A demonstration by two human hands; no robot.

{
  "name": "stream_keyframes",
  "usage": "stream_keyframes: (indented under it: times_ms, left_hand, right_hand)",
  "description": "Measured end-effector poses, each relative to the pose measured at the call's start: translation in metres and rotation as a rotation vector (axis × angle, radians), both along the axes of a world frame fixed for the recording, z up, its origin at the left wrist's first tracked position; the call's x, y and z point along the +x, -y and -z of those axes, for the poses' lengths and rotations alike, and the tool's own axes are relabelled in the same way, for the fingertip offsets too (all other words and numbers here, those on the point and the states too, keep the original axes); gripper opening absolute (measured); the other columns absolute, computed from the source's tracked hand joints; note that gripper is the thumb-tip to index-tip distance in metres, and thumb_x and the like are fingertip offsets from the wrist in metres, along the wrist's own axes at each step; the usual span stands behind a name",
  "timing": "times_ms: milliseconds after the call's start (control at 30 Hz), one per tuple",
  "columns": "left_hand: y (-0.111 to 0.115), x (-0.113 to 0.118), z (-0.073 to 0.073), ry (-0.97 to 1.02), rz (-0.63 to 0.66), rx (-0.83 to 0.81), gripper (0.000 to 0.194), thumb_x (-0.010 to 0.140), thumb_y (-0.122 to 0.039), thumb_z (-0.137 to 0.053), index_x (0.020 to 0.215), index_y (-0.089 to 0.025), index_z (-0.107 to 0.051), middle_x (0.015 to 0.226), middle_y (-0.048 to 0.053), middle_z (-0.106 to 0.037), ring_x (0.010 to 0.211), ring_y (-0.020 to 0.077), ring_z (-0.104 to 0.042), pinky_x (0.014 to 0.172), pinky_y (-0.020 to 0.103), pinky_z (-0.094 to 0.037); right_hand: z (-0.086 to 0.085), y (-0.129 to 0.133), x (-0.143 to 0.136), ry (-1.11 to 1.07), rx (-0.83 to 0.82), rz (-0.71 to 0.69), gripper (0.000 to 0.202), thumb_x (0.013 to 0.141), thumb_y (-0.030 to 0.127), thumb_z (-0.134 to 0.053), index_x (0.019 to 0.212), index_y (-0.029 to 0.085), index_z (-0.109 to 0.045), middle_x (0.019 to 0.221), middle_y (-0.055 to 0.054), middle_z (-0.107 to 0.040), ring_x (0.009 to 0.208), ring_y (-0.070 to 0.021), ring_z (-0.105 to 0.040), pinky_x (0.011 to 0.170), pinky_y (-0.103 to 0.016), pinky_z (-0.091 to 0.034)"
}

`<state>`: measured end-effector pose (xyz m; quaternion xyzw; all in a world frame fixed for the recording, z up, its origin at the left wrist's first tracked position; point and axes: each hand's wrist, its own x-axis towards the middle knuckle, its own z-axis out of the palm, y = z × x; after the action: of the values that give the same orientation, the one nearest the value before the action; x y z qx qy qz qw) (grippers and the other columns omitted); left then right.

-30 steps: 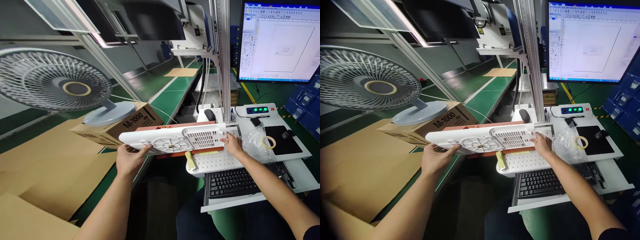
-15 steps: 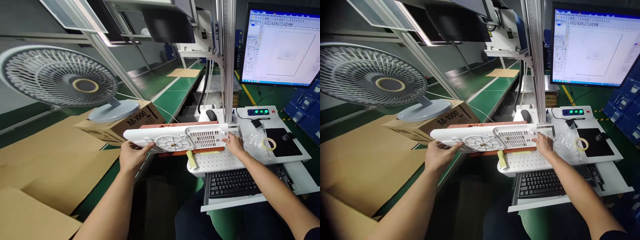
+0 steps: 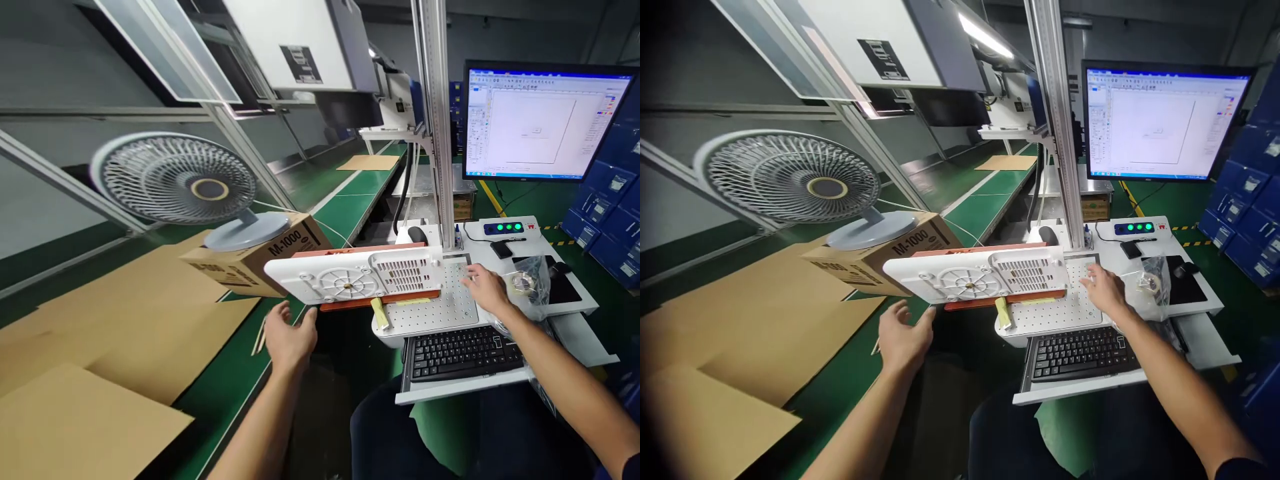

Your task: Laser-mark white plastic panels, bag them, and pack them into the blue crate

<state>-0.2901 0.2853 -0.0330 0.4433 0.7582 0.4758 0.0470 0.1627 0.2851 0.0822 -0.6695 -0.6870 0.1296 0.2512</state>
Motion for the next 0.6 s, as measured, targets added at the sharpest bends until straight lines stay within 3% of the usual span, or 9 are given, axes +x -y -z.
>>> stream_keyframes:
  times_ms: [67,167,333,467,600]
  left_hand:
    - [0.033,0.032,0.015,0.045,0.036,0.02,0.062,0.091,-0.049,-0.064,0.135,-0.007,-0.062,0.134,0.026,-0.07,0.118,0.0383,-0.073,0.102,0.053,-0.062]
    - [0.081,0.096,0.037,0.064,0.182,0.056,0.047,0.098,-0.052,-0.058,0.127,-0.016,-0.067,0.123,0.017,-0.075,0.103,0.0326,-0.078,0.096,0.05,-0.065]
    - [0.139,0.219,0.065,-0.024,0.598,0.117,0.024,0.105,-0.043,-0.056,0.117,-0.024,-0.066,0.126,0.011,-0.074,0.127,0.0314,-0.071,0.116,0.051,-0.056]
    - [0.16,0.299,0.084,-0.135,0.878,0.093,0.021,0.108,-0.036,-0.055,0.123,-0.025,-0.065,0.139,0.012,-0.071,0.15,0.0332,-0.055,0.126,0.056,-0.048]
    - [0.155,0.354,0.096,-0.266,1.038,0.03,0.03,0.108,-0.042,-0.057,0.131,-0.024,-0.066,0.148,0.014,-0.067,0.159,0.0393,-0.043,0.126,0.062,-0.045]
  right_hand:
    - [-0.018,0.034,0.031,-0.079,0.119,-0.014,0.024,0.106,0.034,-0.069,0.129,0.025,-0.071,0.12,-0.005,-0.081,0.109,-0.0231,-0.077,0.097,-0.034,-0.057]
    - [-0.044,0.086,0.074,-0.287,0.366,-0.025,0.029,0.106,0.043,-0.069,0.127,0.023,-0.072,0.109,-0.007,-0.081,0.089,-0.0218,-0.079,0.081,-0.033,-0.062]
    - [-0.078,0.156,0.122,-0.39,0.624,0.09,0.037,0.102,0.048,-0.076,0.125,0.02,-0.07,0.1,-0.007,-0.081,0.068,-0.0176,-0.075,0.066,-0.03,-0.063]
    - [-0.087,0.193,0.148,-0.364,0.732,0.159,0.034,0.101,0.046,-0.078,0.12,0.019,-0.071,0.086,-0.005,-0.079,0.072,-0.0208,-0.078,0.062,-0.03,-0.062]
    - [-0.087,0.217,0.166,-0.374,0.767,0.237,0.032,0.099,0.043,-0.079,0.12,0.019,-0.072,0.081,-0.003,-0.077,0.067,-0.0211,-0.076,0.06,-0.032,-0.061]
